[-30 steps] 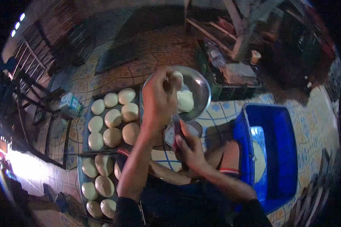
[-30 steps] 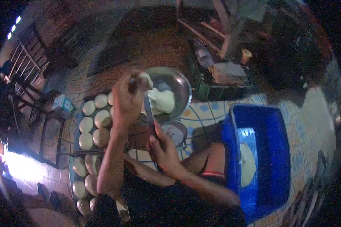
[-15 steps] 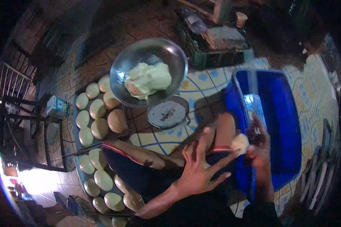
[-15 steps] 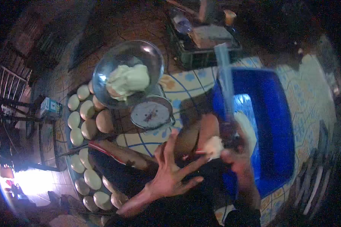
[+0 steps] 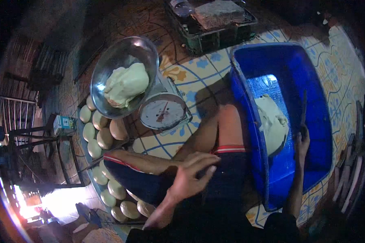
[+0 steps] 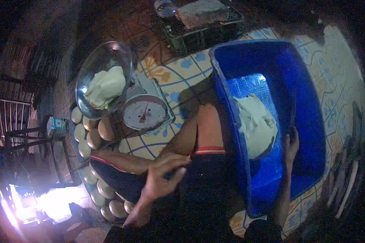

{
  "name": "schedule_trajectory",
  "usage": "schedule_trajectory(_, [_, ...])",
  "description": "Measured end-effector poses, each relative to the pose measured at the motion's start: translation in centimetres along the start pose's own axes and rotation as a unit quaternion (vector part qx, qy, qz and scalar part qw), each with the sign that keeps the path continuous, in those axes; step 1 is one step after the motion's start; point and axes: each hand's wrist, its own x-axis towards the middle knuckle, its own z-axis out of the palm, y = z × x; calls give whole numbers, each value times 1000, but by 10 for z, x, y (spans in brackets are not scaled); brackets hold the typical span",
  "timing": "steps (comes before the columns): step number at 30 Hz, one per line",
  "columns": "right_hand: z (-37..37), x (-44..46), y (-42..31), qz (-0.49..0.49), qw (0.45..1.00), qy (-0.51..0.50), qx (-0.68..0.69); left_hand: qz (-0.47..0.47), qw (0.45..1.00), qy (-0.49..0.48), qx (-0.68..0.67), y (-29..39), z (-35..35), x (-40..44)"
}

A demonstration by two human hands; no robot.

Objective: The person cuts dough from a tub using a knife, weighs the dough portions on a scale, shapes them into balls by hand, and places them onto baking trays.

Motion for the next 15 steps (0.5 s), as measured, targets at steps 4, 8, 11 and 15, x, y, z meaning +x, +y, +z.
schedule_trajectory(4, [-1, 4, -28, 96, 990, -96, -46, -154, 978, 135, -34, 0, -23, -4])
schedule_trajectory(8, [7, 2, -36, 72, 961, -80, -256, -120, 959, 250, 63, -47, -88, -20])
schedule_trajectory(11, [15, -2, -29, -231, 853, 34, -468, -62, 862, 489, -116, -91, -113, -23])
schedule_trajectory(15, [78, 2, -150, -158, 971, -167, -60, -105, 813, 538, -194, -92, -148, 7])
